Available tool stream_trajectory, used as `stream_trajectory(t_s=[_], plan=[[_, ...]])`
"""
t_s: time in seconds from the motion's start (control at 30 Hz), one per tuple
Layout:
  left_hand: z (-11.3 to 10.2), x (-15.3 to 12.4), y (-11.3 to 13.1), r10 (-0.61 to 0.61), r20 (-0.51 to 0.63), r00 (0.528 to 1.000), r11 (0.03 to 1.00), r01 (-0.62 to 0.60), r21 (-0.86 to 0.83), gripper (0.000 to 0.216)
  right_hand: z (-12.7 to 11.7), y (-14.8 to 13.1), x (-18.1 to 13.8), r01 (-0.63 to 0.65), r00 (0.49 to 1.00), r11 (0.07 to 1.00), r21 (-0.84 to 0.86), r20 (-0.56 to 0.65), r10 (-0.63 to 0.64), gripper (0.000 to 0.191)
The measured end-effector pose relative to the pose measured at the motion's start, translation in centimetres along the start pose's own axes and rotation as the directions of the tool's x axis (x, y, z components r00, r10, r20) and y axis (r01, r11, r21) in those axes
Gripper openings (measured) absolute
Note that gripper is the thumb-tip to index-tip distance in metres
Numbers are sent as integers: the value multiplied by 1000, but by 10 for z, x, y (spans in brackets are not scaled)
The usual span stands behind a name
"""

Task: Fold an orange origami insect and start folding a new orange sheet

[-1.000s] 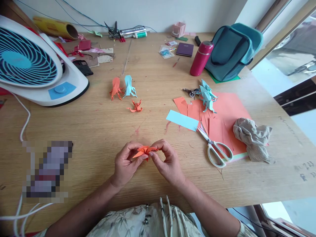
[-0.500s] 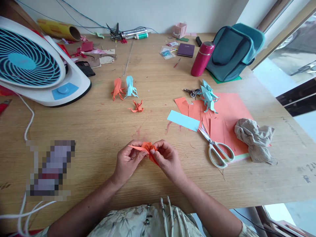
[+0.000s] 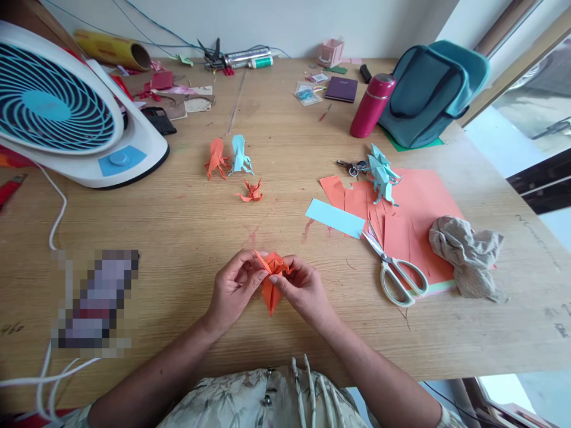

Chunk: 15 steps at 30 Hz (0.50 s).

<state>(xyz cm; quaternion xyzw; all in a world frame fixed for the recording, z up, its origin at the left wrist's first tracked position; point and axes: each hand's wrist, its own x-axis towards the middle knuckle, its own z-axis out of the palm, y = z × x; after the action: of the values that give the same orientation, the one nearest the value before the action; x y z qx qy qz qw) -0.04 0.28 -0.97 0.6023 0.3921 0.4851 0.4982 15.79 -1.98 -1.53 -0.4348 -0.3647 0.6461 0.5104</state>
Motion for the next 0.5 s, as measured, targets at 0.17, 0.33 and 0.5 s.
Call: stream_trajectory(t_s=[0.17,0.33,0.5], plan=[[-1,0,3,-48,-3,999,999,48,19,7,-2,3,1,1,1000,1000,5,6,-1,24],[0,2,6,-49,-11,999,998,49,32,6,-2,3,1,-11,1000,1000,-26,-8,10,27],[-1,2,4,-24,-13,1000,999,24,38,5,-2,2,0,-16,999,999,-42,-33,14,27]])
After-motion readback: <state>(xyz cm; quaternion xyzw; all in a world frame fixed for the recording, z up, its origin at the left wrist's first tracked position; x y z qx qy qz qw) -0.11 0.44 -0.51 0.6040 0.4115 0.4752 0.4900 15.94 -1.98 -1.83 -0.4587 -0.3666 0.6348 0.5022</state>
